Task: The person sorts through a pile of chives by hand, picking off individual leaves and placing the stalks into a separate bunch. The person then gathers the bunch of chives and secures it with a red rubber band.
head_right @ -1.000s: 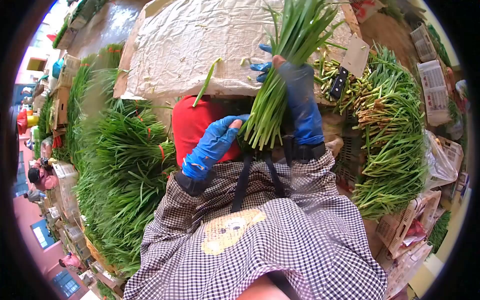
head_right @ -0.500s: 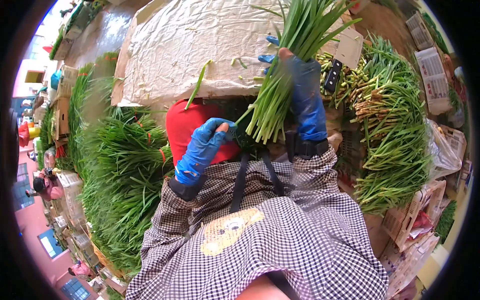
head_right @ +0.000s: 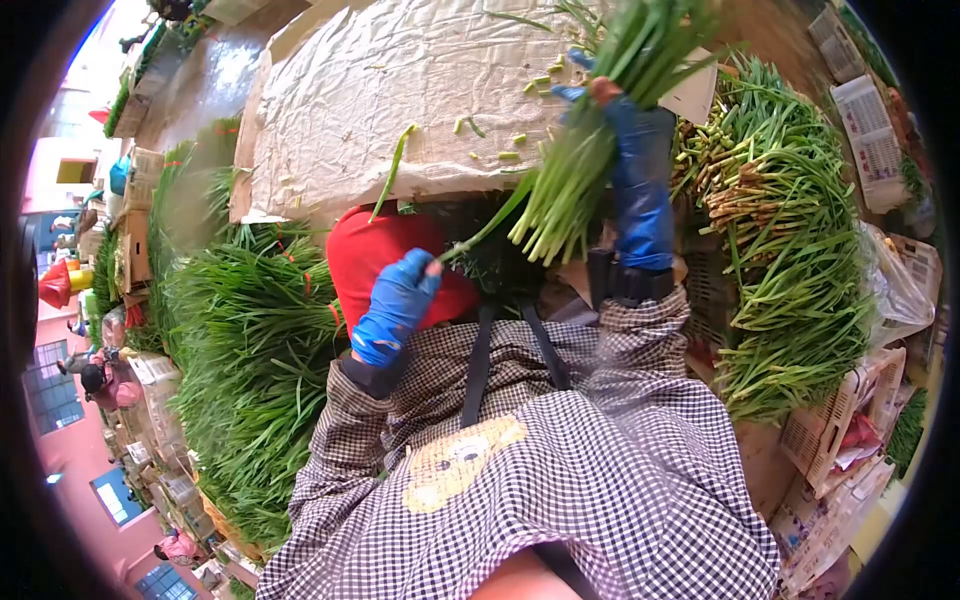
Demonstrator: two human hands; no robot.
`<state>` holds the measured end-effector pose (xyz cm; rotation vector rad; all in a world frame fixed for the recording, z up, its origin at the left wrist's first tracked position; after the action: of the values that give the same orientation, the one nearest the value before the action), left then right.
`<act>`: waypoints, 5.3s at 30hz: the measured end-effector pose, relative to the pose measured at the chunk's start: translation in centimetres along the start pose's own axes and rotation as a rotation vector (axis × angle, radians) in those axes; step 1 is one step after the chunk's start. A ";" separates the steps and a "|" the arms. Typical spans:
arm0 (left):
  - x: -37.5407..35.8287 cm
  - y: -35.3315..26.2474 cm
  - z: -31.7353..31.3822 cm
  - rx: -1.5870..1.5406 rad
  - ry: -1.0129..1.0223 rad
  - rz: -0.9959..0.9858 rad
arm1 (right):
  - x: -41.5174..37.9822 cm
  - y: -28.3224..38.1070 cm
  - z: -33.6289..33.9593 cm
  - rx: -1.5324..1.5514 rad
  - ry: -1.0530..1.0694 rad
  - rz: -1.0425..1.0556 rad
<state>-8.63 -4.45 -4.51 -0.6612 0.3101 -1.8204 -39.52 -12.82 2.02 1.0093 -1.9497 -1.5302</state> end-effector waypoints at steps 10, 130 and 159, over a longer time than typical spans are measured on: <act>3.5 -4.8 3.7 -0.008 -0.067 -0.186 | 3.2 6.6 4.4 0.084 -0.073 0.128; 1.2 -5.5 -7.0 -1.974 0.409 0.982 | -9.3 -5.0 -1.4 -0.604 0.485 -0.201; 0.9 -6.0 -6.9 -1.993 0.434 1.067 | -9.7 -5.0 -0.4 -0.546 0.330 -0.269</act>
<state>-17.46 -3.96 -6.74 -0.9665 2.3188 -0.0618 -31.90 -6.09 -1.85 1.2060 -1.1164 -1.7669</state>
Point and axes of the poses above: each hand's wrist, its own x-axis towards the middle knuckle, its own z-axis out of the back of the hand, y = z × x, the point moved 4 cm from there along x, towards the middle knuckle, and after that the axes turned 14 degrees about -y, right-handed, at the moved point
